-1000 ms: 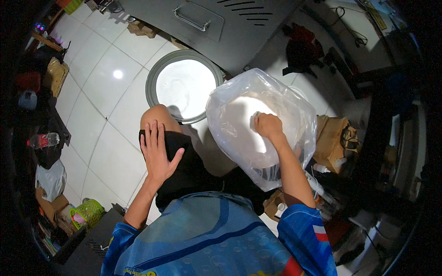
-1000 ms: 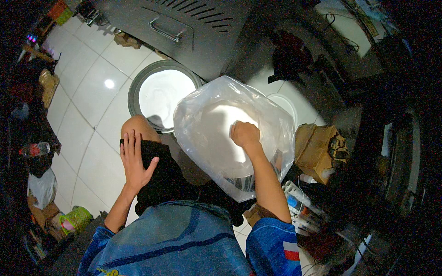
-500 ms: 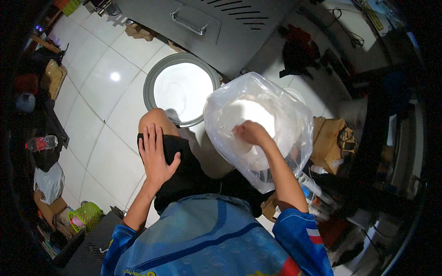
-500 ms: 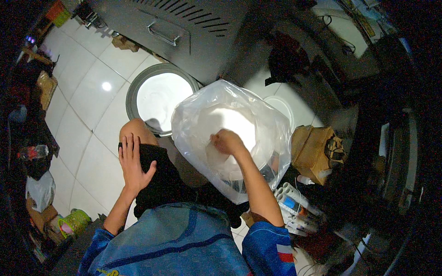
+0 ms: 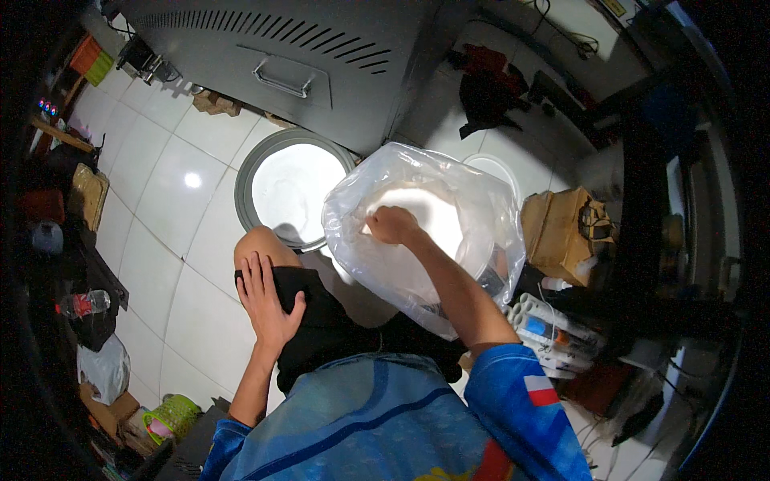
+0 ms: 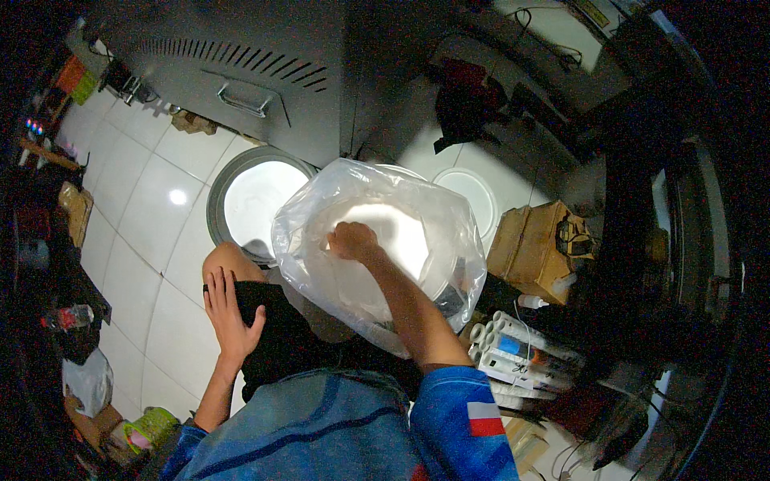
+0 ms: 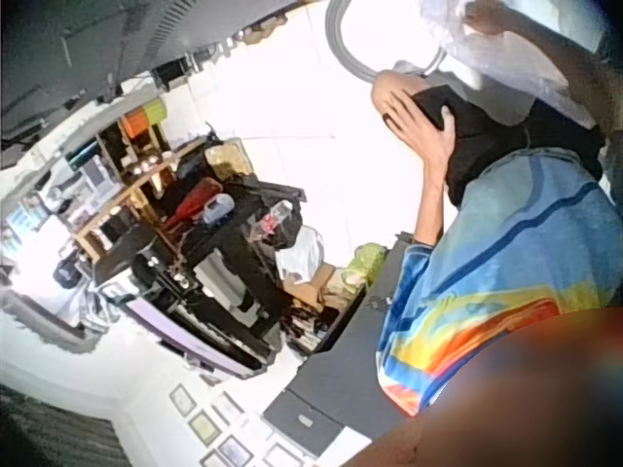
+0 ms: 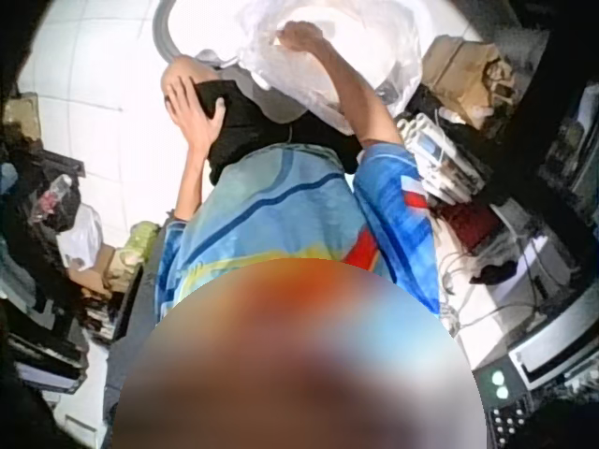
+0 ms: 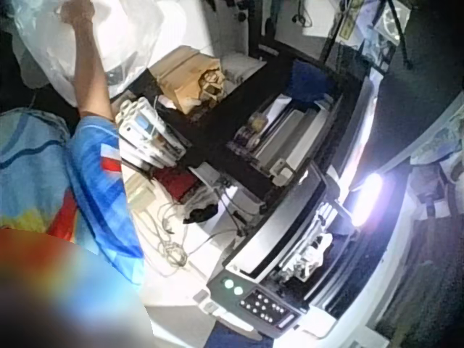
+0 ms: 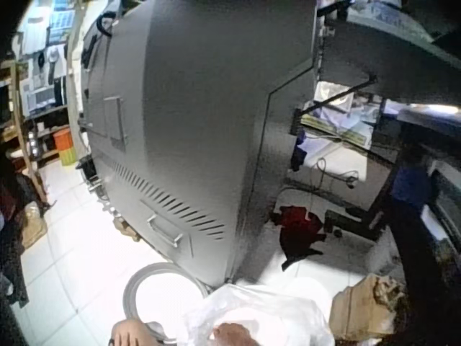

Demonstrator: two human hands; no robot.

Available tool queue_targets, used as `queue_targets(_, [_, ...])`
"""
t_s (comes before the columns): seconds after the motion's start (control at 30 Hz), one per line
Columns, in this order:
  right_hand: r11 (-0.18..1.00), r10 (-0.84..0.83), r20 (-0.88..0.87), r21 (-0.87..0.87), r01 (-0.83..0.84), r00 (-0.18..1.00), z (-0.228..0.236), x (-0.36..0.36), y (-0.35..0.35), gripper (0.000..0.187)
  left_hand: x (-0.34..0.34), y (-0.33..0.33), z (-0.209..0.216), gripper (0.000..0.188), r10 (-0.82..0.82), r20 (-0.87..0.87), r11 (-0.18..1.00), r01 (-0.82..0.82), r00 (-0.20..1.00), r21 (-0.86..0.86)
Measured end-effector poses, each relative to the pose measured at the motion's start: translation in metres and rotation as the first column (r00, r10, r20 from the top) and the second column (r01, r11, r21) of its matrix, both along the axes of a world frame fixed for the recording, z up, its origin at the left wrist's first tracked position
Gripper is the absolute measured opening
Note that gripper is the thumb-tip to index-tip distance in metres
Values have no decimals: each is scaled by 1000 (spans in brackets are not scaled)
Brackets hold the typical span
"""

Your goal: The person scoops a white powder from a plastic bag using a small cup and pours it into a metal bucket. The person repeats this scooping and pouring action multiple times.

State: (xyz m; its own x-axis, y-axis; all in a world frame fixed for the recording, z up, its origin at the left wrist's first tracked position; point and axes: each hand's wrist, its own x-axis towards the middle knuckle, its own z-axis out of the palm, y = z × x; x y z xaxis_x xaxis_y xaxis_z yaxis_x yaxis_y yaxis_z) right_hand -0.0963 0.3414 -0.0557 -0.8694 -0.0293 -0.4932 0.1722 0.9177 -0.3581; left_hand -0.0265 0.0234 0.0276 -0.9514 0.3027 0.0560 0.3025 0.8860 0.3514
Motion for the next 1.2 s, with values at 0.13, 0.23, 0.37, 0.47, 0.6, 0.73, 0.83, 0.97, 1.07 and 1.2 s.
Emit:
queue_targets(0.13, [981, 175, 282, -135, -142, 943, 37, 14, 35, 50, 0, 0, 0, 95, 12, 23, 1000, -12, 1000, 16])
queue_targets(0.23, [943, 322, 106, 48, -328, 941, 49, 13, 64, 38, 1, 0, 0, 97, 1, -6, 1000, -1, 1000, 7])
queue_targets(0.37, [939, -193, -100, 269, 214, 976, 53, 28, 74, 33, 1, 2, 0, 97, 10, 11, 1000, -10, 1000, -14])
queue_targets(0.47, [931, -198, -76, 297, 212, 977, 53, 50, 57, 37, 0, 5, 0, 97, 28, 29, 999, -27, 999, -34])
queue_targets(0.6, [968, -27, 62, 251, 10, 998, 61, 78, 23, 41, -1, 7, 1, 97, 35, 32, 999, -34, 999, -29])
queue_targets(0.73, [991, 39, 171, 119, -59, 985, 75, 79, 18, 42, -1, 7, 3, 95, 23, 36, 1000, -23, 999, -18])
queue_targets(0.83, [995, -89, 110, 56, 83, 990, 68, 60, 38, 46, 1, 6, 4, 93, 13, 27, 1000, -12, 1000, -17])
queue_targets(0.97, [898, -304, -255, 244, 365, 918, 28, 26, 61, 41, 3, 5, 3, 90, 19, 16, 1000, -19, 1000, -2])
queue_targets(1.07, [917, -94, -505, 292, 273, 858, -4, 0, 56, 25, 3, 6, 1, 88, 5, -3, 1000, -5, 1000, 5])
queue_targets(1.2, [943, -295, -185, 102, 317, 937, -16, -13, 4, 41, 4, 7, 0, 86, -9, -11, 1000, 9, 1000, 3])
